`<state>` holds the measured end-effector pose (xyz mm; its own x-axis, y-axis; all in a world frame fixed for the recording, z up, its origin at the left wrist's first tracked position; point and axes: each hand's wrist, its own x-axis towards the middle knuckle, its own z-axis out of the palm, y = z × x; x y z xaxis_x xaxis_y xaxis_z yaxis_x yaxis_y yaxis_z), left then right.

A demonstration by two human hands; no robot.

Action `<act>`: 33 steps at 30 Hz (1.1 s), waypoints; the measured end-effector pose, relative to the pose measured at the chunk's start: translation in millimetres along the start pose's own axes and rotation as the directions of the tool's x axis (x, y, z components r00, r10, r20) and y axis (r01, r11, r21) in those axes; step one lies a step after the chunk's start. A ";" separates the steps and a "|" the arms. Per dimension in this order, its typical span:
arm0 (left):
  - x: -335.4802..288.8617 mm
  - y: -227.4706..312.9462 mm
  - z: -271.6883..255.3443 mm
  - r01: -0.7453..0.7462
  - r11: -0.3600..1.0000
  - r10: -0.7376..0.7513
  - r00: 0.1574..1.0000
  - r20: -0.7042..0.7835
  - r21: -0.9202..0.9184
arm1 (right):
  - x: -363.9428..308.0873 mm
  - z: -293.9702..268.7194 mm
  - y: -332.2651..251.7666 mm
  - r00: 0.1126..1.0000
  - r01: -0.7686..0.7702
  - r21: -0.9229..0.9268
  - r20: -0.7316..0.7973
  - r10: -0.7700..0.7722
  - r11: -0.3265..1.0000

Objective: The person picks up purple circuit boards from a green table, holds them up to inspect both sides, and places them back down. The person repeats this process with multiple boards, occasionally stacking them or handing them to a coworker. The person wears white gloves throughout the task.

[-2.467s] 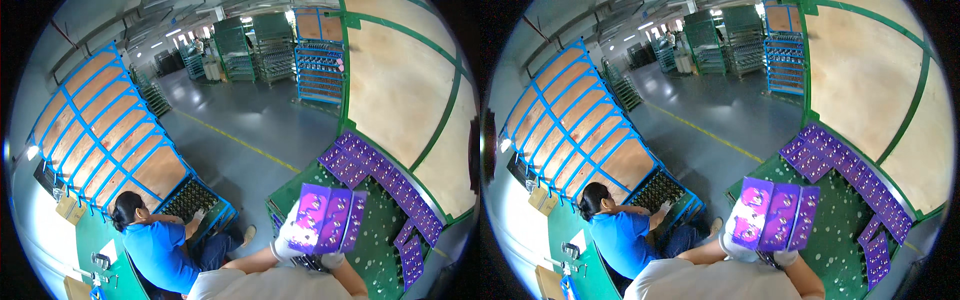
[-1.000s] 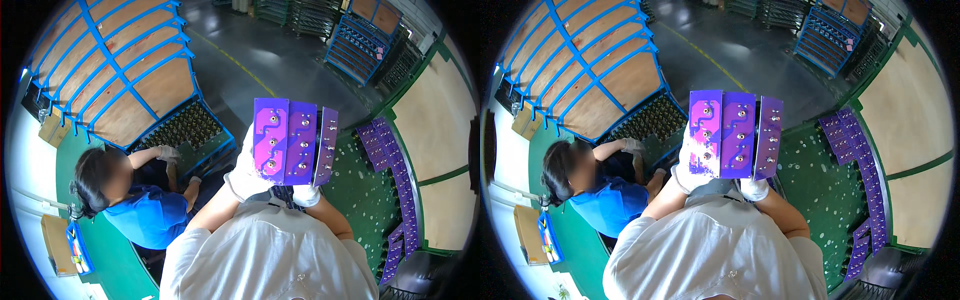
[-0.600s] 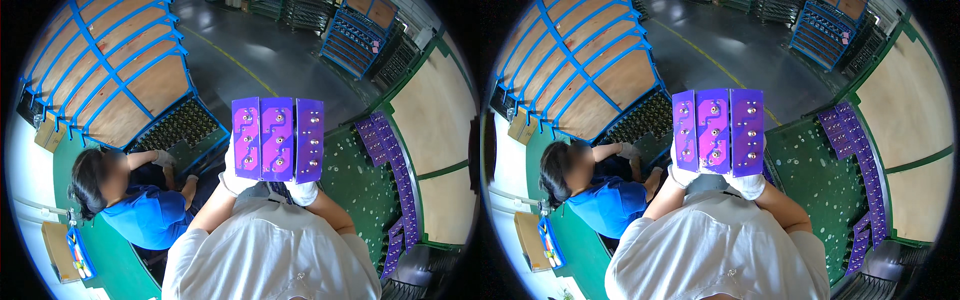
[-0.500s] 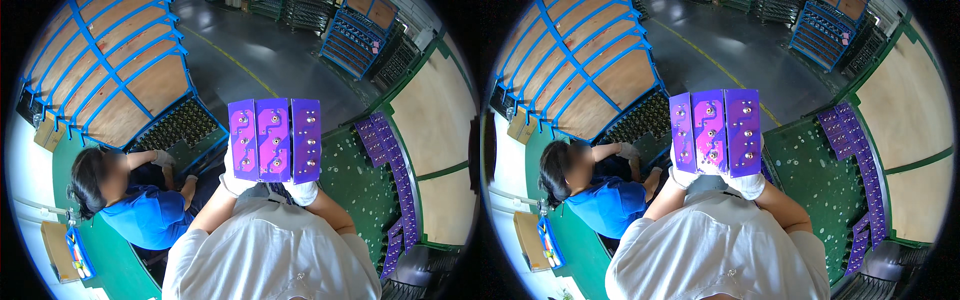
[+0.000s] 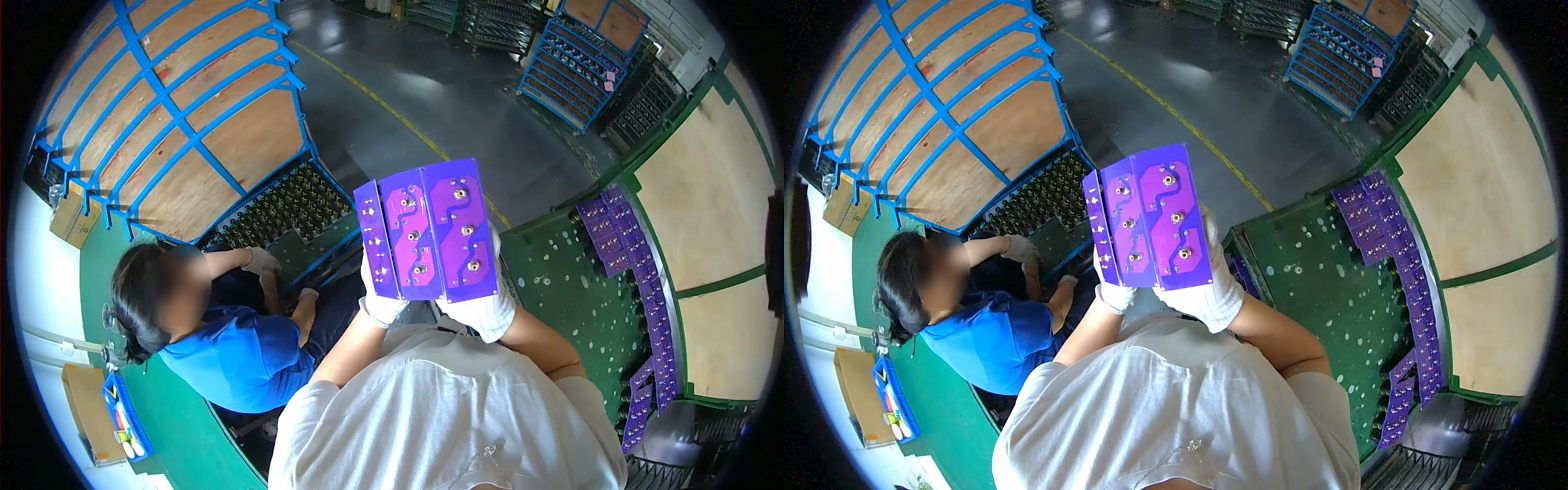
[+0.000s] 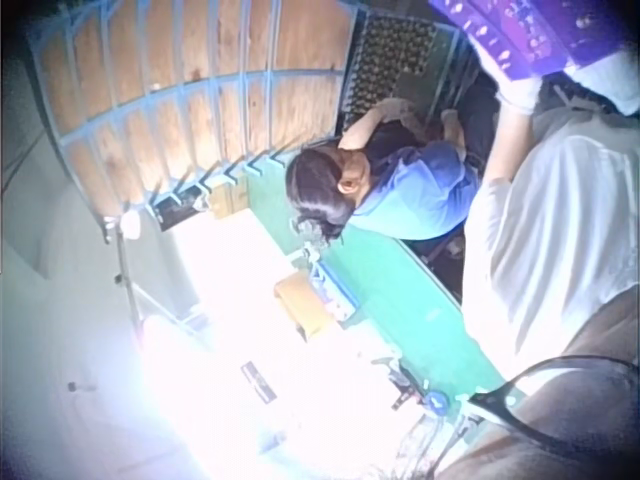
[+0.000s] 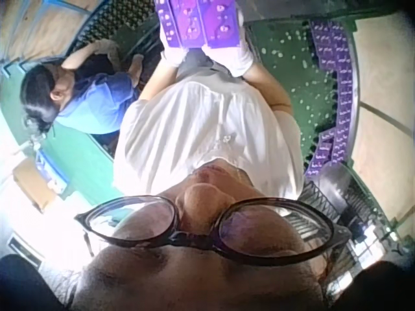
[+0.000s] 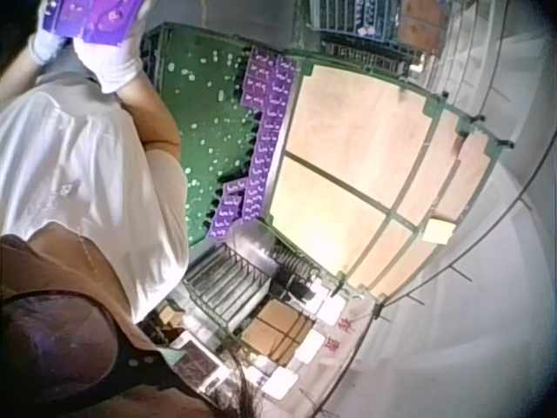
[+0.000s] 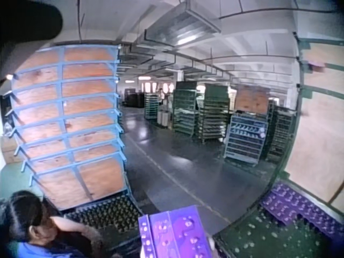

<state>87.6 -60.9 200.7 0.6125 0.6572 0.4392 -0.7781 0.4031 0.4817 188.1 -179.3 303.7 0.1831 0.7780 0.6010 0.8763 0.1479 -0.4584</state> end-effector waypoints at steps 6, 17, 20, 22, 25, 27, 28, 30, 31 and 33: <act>-4.3 -2.1 -14.8 -0.079 0.965 0.089 0.996 -0.030 0.251 | 3.2 17.0 10.0 1.000 0.021 -0.004 -0.004 -0.021 1.000; -43.2 -14.1 -103.4 0.131 0.562 0.256 0.911 -0.322 0.817 | 41.3 89.5 62.4 0.986 -0.038 0.288 0.168 -0.011 0.957; -60.4 -19.7 -135.4 0.299 0.662 0.139 0.852 -0.505 0.687 | 37.3 120.9 77.9 0.933 -0.306 0.427 0.315 0.177 0.851; -69.7 -20.5 -151.7 0.435 0.648 0.103 0.763 -0.638 0.625 | 33.8 148.3 89.9 0.868 -0.434 0.417 0.430 0.248 0.798; -78.9 -19.5 -168.8 0.445 0.657 0.158 0.709 -0.688 0.609 | 24.1 182.1 105.5 0.766 -0.581 0.395 0.561 0.314 0.712; -81.6 -18.3 -178.4 0.443 0.651 0.187 0.693 -0.697 0.616 | 19.6 200.2 109.8 0.736 -0.644 0.472 0.595 0.322 0.602; -82.7 -17.1 -183.1 0.413 0.634 0.230 0.706 -0.669 0.654 | 21.8 208.9 112.3 0.681 -0.692 0.407 0.641 0.353 0.596; -82.0 -14.2 -193.5 0.463 0.650 0.200 0.660 -0.724 0.602 | 22.2 221.6 114.2 0.669 -0.679 0.310 0.635 0.387 0.665; -81.8 -13.0 -197.8 0.454 0.676 0.195 0.650 -0.734 0.581 | 23.8 227.5 116.1 0.660 -0.702 0.350 0.649 0.380 0.621; -81.2 -10.4 -205.8 0.521 0.694 0.150 0.571 -0.807 0.497 | 23.8 239.3 119.0 0.654 -0.726 0.423 0.669 0.353 0.541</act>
<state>17.2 12.6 3.9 0.1202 0.9497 -0.2892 -0.1517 0.3054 0.9401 190.1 3.0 106.8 0.1310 0.9694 -0.2075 0.1527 -0.2265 -0.9620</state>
